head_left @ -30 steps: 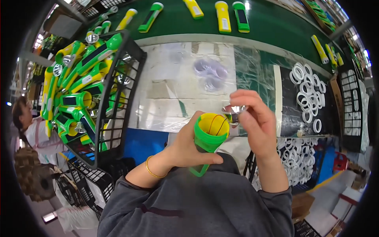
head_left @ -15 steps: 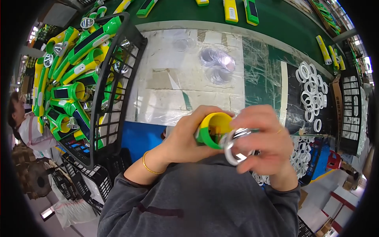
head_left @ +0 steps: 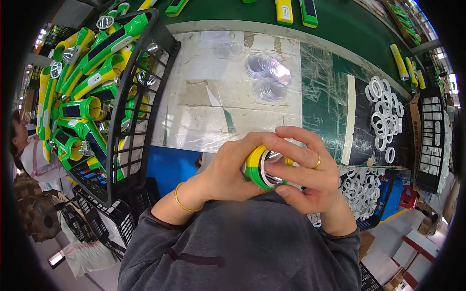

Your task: Assembling the internal reflector and outer lens cover onto flashlight bodies on a factory line.

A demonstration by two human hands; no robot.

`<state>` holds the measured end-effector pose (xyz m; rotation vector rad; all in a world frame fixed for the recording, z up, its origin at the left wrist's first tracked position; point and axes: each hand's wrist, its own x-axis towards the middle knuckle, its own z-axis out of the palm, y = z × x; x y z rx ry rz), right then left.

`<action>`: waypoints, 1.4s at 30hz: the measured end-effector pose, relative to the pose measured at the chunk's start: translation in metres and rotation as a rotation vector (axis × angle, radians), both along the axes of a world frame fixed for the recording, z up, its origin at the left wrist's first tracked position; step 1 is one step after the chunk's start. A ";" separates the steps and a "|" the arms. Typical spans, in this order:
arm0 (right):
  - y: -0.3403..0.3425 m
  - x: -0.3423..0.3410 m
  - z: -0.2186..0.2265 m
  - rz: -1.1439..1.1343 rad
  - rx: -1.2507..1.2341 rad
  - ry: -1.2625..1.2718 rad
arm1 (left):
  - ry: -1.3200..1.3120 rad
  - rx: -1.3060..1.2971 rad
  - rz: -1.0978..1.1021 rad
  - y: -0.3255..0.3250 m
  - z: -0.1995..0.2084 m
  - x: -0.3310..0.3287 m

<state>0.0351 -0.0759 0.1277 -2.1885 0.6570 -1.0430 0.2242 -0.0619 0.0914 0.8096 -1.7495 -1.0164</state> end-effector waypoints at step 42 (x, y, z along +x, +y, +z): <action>-0.065 -0.030 -0.051 -0.562 0.454 -0.115 | 0.387 0.168 -0.101 0.007 -0.002 0.019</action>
